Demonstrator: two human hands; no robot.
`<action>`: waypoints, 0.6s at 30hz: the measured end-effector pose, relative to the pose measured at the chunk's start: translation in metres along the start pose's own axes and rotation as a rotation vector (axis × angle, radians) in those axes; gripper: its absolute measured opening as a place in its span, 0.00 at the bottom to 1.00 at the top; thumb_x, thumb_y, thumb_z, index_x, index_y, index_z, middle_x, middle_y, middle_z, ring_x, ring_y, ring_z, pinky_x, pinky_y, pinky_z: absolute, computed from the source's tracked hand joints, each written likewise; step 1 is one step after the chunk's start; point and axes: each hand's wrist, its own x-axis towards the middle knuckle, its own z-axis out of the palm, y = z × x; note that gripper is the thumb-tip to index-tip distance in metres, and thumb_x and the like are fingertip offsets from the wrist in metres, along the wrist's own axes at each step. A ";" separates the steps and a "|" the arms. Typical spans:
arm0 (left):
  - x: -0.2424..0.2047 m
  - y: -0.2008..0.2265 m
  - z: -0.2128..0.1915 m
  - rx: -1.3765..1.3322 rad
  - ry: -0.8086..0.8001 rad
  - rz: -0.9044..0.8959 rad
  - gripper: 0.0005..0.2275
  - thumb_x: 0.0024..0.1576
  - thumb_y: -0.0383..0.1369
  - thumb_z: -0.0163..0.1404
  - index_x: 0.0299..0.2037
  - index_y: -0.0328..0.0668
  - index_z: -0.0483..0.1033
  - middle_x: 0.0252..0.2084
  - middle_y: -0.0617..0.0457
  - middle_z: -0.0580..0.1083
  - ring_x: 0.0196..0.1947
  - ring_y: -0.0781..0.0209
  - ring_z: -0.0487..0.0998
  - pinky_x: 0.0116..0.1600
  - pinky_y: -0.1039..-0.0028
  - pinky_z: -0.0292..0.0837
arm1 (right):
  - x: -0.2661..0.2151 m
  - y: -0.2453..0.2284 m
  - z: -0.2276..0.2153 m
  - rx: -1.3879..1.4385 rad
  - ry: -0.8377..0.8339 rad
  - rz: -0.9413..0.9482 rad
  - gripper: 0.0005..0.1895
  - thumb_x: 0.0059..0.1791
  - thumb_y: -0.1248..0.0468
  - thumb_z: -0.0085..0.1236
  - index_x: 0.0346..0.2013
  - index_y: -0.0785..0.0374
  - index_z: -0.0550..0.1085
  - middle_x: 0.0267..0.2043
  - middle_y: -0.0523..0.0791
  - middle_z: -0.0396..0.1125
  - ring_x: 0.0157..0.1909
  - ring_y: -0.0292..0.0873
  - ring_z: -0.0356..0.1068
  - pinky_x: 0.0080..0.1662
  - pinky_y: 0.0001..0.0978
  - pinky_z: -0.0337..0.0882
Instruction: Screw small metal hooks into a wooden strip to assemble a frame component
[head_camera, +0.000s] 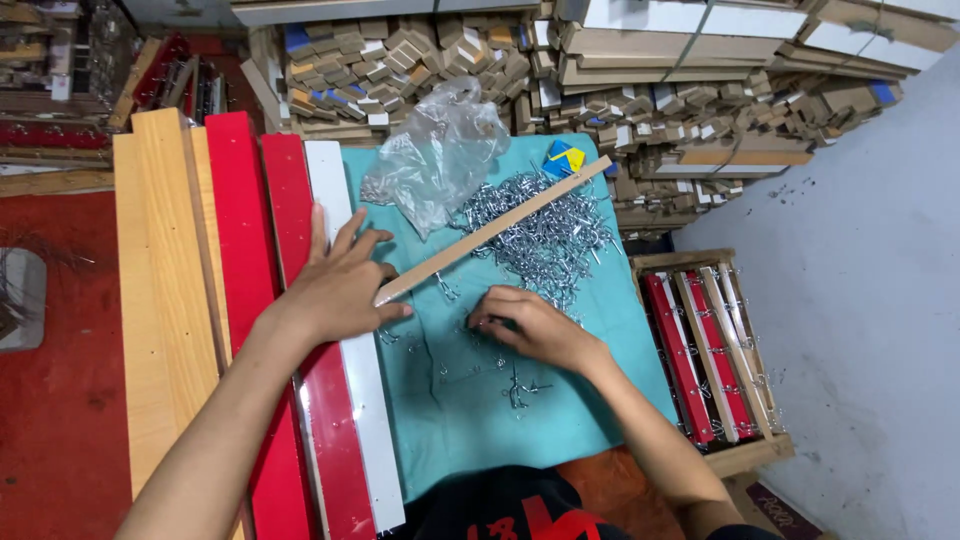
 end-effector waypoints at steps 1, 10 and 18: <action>0.001 0.001 0.001 0.001 0.002 -0.002 0.22 0.52 0.53 0.55 0.52 0.52 0.81 0.72 0.48 0.60 0.79 0.38 0.41 0.74 0.35 0.14 | 0.005 -0.004 -0.002 -0.001 -0.001 -0.003 0.03 0.51 0.71 0.56 0.38 0.62 0.75 0.38 0.51 0.71 0.42 0.57 0.71 0.46 0.45 0.70; -0.001 0.005 0.006 0.035 -0.034 -0.015 0.20 0.57 0.47 0.52 0.54 0.49 0.80 0.74 0.47 0.57 0.80 0.38 0.37 0.72 0.35 0.13 | 0.066 -0.010 0.011 0.117 0.382 0.007 0.06 0.49 0.66 0.66 0.39 0.50 0.81 0.34 0.38 0.75 0.33 0.38 0.70 0.40 0.30 0.71; -0.003 0.007 0.004 0.034 -0.001 -0.011 0.21 0.57 0.48 0.52 0.58 0.51 0.78 0.74 0.43 0.58 0.79 0.35 0.38 0.72 0.35 0.13 | 0.079 -0.010 0.017 0.093 0.369 -0.121 0.05 0.48 0.70 0.65 0.36 0.58 0.79 0.37 0.45 0.77 0.37 0.48 0.74 0.42 0.37 0.72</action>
